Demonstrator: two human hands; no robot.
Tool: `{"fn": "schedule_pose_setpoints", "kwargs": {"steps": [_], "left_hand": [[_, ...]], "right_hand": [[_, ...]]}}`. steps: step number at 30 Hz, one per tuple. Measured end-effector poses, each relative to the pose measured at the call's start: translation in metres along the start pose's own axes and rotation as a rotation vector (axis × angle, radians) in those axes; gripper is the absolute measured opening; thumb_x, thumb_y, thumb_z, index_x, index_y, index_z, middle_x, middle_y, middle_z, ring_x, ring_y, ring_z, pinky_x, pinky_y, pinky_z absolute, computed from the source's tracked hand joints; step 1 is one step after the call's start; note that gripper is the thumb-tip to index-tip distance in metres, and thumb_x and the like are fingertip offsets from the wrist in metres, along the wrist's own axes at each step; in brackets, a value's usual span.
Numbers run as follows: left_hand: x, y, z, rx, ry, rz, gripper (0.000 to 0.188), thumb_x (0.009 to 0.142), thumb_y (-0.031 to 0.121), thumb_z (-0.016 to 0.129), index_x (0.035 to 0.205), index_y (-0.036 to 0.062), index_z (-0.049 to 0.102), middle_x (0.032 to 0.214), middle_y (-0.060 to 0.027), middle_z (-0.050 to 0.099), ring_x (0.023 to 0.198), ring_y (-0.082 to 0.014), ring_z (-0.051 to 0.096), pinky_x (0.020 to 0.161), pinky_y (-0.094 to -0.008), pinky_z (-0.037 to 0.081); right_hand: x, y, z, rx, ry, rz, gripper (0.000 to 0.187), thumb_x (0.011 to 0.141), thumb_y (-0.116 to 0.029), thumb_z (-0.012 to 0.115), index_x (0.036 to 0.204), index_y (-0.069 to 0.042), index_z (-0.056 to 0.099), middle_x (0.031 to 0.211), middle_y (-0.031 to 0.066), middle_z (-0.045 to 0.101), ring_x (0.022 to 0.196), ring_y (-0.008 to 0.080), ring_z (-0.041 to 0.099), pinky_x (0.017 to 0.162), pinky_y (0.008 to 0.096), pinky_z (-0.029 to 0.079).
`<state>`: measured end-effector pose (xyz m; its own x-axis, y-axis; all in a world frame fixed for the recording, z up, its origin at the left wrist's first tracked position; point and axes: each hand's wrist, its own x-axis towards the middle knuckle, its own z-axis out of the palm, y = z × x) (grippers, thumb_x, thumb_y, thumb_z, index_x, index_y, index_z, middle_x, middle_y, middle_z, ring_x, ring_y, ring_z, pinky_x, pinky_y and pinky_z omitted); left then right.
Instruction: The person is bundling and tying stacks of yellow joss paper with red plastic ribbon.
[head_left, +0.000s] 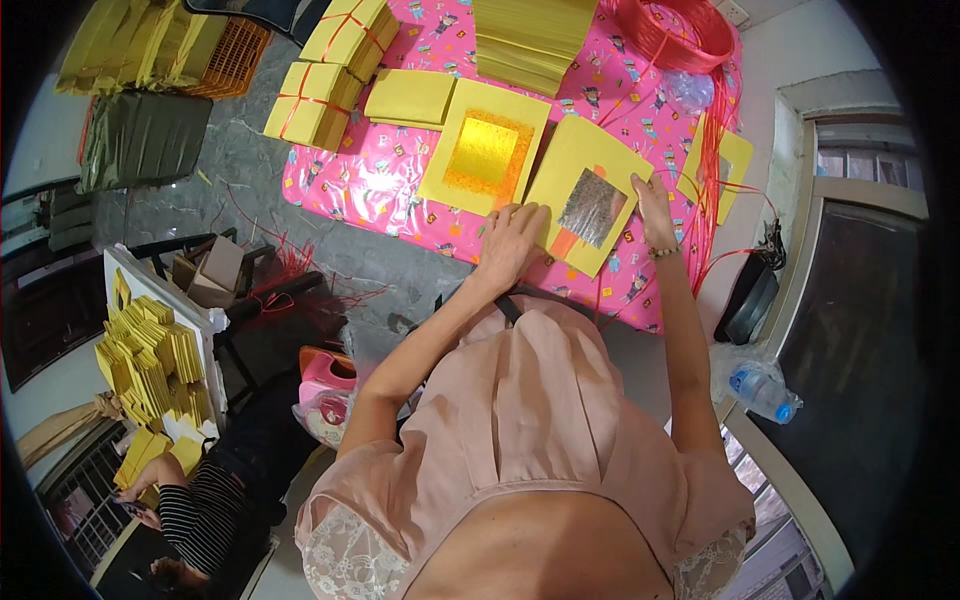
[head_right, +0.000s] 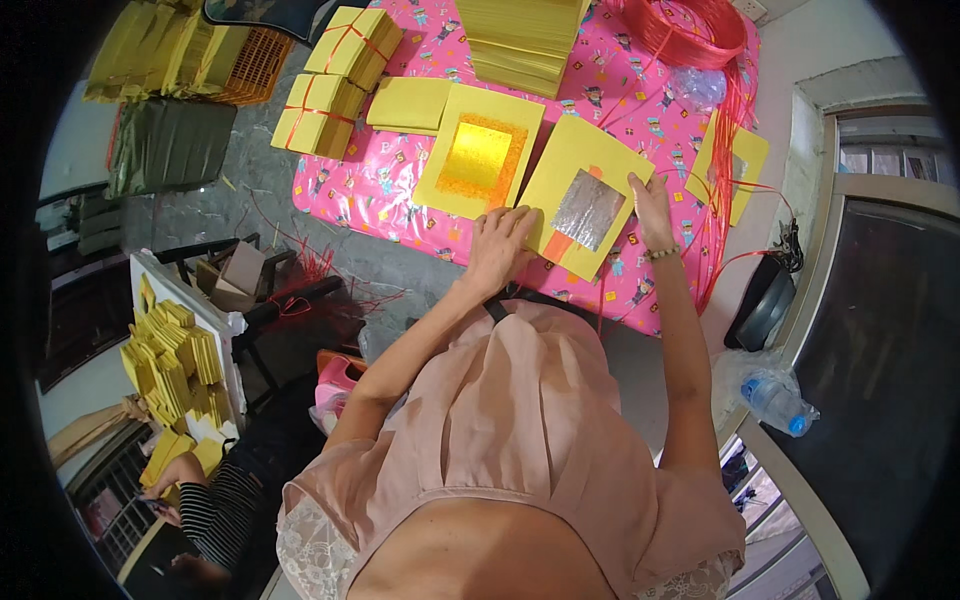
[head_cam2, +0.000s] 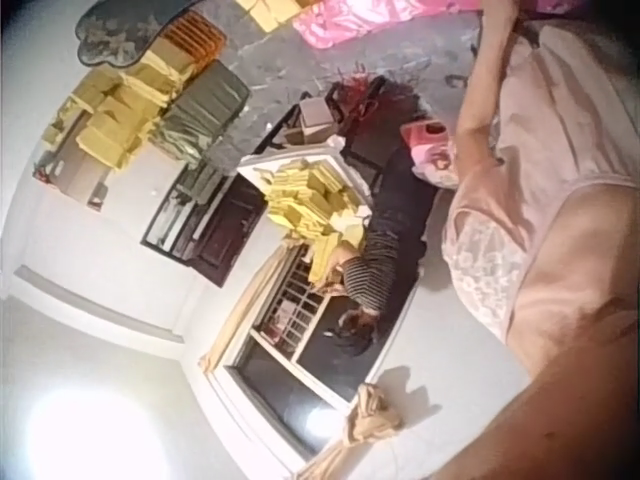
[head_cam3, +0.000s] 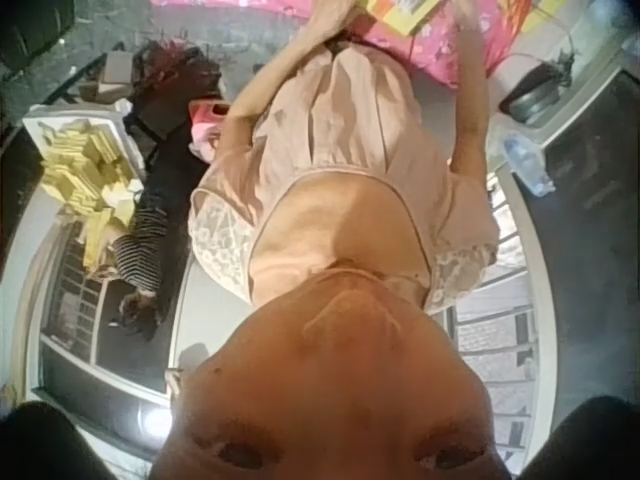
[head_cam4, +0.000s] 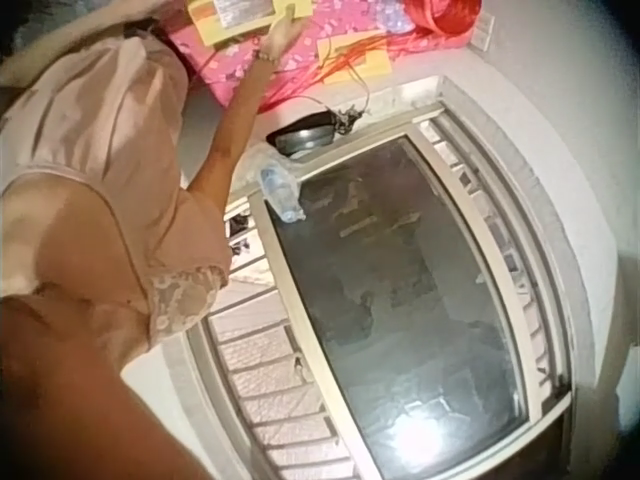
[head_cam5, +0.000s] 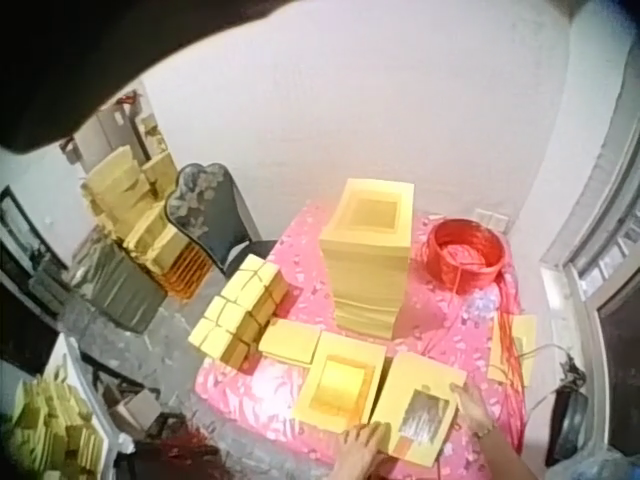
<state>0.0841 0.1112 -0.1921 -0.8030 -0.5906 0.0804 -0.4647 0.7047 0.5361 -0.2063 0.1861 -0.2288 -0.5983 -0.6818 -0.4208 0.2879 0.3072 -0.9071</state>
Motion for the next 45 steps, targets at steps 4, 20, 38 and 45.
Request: {"fn": "schedule_pose_setpoints", "kwargs": {"steps": [4, 20, 38, 45], "left_hand": [[0.002, -0.005, 0.005, -0.002, 0.001, -0.012, 0.075, 0.064, 0.018, 0.081, 0.133, 0.0128, 0.05, 0.13, -0.0066, 0.054, 0.118, -0.0281, 0.049, 0.097, -0.0453, 0.038], [0.001, -0.019, -0.005, -0.198, 0.042, -0.014, 0.07, 0.066, 0.012, 0.082, 0.13, 0.0067, 0.054, 0.125, -0.0123, 0.056, 0.114, -0.0332, 0.052, 0.094, -0.0433, 0.043], [0.001, -0.019, -0.001, -0.211, 0.016, 0.013, 0.067, 0.067, 0.011, 0.08, 0.13, 0.0107, 0.054, 0.127, -0.0122, 0.055, 0.116, -0.0342, 0.051, 0.098, -0.0447, 0.041], [0.011, -0.022, -0.01, -0.103, -0.037, 0.302, 0.049, 0.072, 0.014, 0.073, 0.119, 0.0114, 0.06, 0.123, -0.0071, 0.058, 0.117, -0.028, 0.051, 0.096, -0.042, 0.041]], "right_hand": [[0.008, 0.004, 0.005, -0.061, 0.035, -0.075, 0.033, 0.095, -0.014, 0.059, 0.124, 0.002, 0.053, 0.107, 0.0069, 0.066, 0.093, 0.014, 0.063, 0.079, 0.0283, 0.05], [-0.05, 0.042, -0.005, -0.804, 0.251, -0.381, 0.062, 0.091, -0.025, 0.064, 0.138, 0.006, 0.039, 0.126, 0.0257, 0.054, 0.114, 0.0362, 0.056, 0.097, 0.0427, 0.046], [-0.164, 0.017, 0.038, -0.868, 0.091, -0.458, 0.062, 0.087, -0.021, 0.067, 0.139, 0.002, 0.04, 0.136, 0.0237, 0.045, 0.129, 0.0386, 0.042, 0.105, 0.0456, 0.037], [-0.148, 0.025, 0.017, -1.226, -0.186, -0.762, 0.051, 0.085, -0.021, 0.068, 0.13, -0.002, 0.053, 0.134, 0.0132, 0.051, 0.13, 0.034, 0.043, 0.105, 0.0453, 0.037]]}}
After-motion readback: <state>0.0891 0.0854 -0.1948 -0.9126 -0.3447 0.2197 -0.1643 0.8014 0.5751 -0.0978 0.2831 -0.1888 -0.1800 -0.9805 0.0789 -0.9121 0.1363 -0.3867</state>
